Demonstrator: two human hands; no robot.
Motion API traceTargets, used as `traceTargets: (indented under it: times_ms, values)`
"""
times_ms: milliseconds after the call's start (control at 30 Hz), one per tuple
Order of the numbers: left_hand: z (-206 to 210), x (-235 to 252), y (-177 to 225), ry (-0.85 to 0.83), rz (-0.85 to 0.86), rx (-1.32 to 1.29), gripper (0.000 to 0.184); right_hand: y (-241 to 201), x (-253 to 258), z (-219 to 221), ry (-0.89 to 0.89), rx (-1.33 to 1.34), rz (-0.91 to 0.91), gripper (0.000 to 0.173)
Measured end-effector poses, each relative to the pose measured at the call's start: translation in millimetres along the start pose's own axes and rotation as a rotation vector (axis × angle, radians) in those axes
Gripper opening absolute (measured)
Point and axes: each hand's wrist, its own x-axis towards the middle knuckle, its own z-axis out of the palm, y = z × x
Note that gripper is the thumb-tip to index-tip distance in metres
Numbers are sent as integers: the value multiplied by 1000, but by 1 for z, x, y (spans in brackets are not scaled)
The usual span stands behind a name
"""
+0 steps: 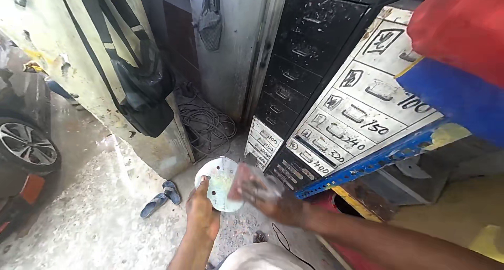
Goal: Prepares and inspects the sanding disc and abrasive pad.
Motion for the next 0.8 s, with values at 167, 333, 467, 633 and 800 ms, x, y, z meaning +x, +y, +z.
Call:
traceTargets:
  times_ms: [167,333,467,633,800]
  values:
    - [3,5,-1,68,51,-39,36,-23,17,1,-44,-23,19,35]
    - [2,1,-5,68,75,-30,35,6,23,9,-64,-94,14,35]
    - [2,10,2,100,116,-34,35,-27,23,0,-69,-69,-2,35]
    - [0,7,-4,154,121,-26,34,-10,29,19,-111,-98,48,34]
    - [-2,13,-1,178,114,-43,34,-38,24,10,-113,-53,15,33]
